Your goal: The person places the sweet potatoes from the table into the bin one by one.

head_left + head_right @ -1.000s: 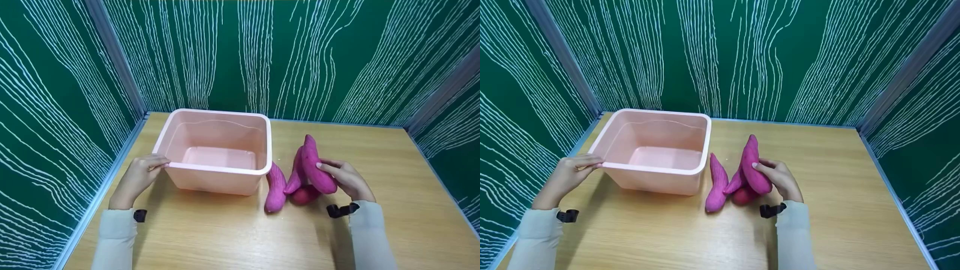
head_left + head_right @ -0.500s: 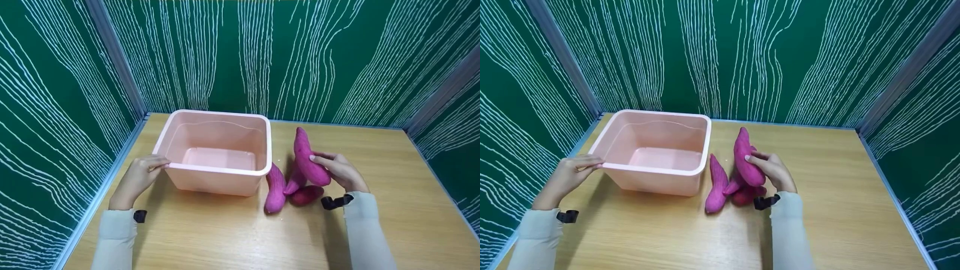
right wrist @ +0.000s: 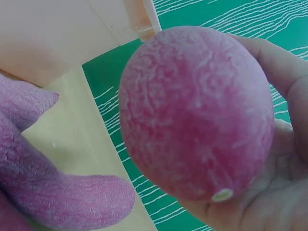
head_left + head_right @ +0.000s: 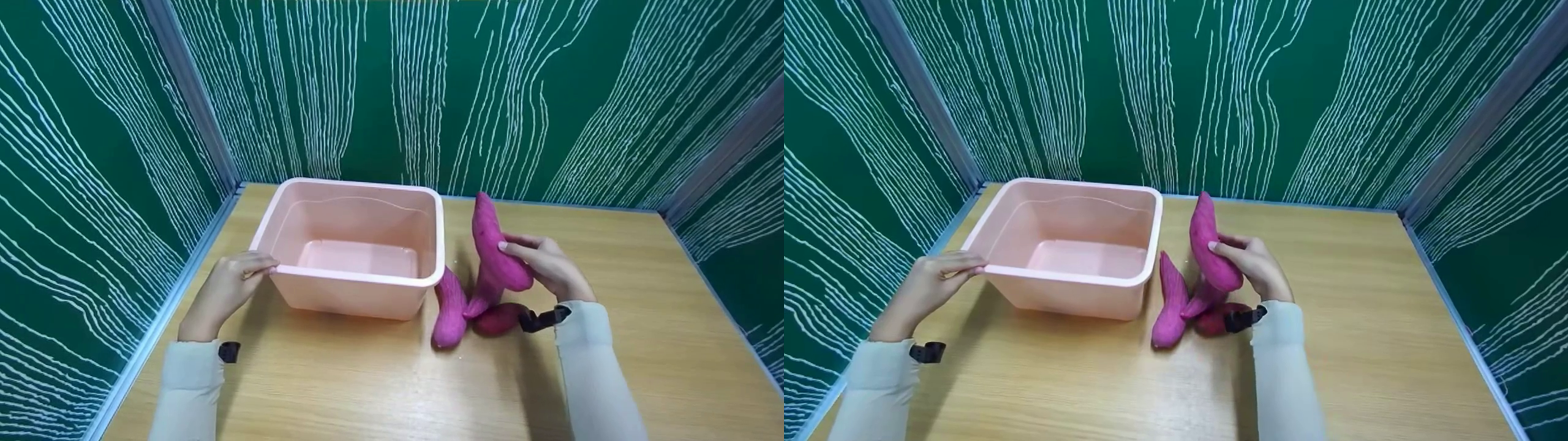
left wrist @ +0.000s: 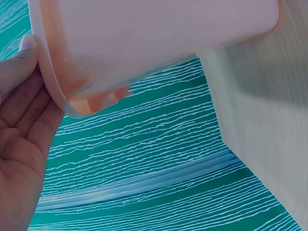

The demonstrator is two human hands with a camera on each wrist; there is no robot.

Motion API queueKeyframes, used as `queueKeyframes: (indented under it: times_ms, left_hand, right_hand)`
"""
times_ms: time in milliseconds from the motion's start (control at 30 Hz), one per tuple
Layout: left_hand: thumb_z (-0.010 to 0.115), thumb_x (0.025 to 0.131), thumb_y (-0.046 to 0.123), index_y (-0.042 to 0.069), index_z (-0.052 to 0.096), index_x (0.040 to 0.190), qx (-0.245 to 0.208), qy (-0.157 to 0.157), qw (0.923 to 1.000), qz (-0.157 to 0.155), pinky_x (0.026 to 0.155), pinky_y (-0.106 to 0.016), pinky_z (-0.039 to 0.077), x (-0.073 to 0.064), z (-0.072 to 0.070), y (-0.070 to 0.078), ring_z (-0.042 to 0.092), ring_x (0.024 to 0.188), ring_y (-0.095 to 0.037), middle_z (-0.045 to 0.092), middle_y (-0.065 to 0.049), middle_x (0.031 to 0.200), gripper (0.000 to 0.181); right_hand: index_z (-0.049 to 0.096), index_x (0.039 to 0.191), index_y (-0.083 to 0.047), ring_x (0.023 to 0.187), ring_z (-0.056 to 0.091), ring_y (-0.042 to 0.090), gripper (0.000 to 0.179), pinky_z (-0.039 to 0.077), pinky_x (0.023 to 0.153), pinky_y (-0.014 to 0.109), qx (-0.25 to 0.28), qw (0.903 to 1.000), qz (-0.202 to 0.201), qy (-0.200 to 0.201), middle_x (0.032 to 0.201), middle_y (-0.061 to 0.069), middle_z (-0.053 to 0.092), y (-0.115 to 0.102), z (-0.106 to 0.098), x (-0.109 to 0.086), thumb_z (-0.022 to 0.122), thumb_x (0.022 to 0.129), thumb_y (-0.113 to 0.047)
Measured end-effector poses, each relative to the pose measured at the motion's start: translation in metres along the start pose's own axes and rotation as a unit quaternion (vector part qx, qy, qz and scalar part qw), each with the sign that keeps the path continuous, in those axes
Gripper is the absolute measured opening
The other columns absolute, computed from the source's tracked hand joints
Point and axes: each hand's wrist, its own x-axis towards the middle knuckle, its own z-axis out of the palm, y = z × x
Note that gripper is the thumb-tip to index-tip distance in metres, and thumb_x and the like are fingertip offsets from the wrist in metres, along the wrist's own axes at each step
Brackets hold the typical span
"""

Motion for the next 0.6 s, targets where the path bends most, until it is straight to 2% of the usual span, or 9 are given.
queueKeyframes:
  times_ms: [233, 467, 600]
  left_hand:
    - [0.072, 0.082, 0.002, 0.006, 0.075, 0.104, -0.001, 0.011, 0.9999, 0.012, 0.091, -0.047, 0.054, 0.000, 0.001, -0.001, 0.066, 0.107, -0.034, 0.072, -0.015, 0.107, 0.022]
    - [0.071, 0.083, 0.003, 0.008, 0.075, 0.106, 0.000, 0.004, 1.0000, -0.001, 0.092, -0.048, 0.053, 0.000, 0.001, -0.001, 0.065, 0.110, -0.035, 0.072, -0.013, 0.110, 0.024]
    - [0.071, 0.084, 0.003, 0.009, 0.075, 0.107, 0.000, 0.001, 1.0000, -0.009, 0.093, -0.049, 0.052, 0.000, 0.000, 0.000, 0.064, 0.112, -0.035, 0.071, -0.013, 0.111, 0.024]
  right_hand:
    - [0.039, 0.145, -0.001, 0.098, 0.063, 0.007, 0.070, 0.055, 0.085, 0.019, -0.005, 0.9998, -0.020, 0.002, 0.117, 0.002, 0.059, -0.011, 0.003, 0.003, 0.068, 0.090, -0.034]
    - [0.040, 0.145, -0.002, 0.097, 0.064, 0.006, 0.069, 0.055, 0.085, 0.019, -0.009, 0.9994, -0.033, -0.005, 0.111, -0.003, 0.064, -0.022, 0.004, 0.008, 0.069, 0.089, -0.032]
    - [0.041, 0.144, -0.004, 0.097, 0.064, 0.008, 0.070, 0.056, 0.084, 0.020, -0.013, 0.9994, -0.032, -0.005, 0.112, -0.002, 0.064, -0.027, 0.004, 0.011, 0.070, 0.088, -0.034]
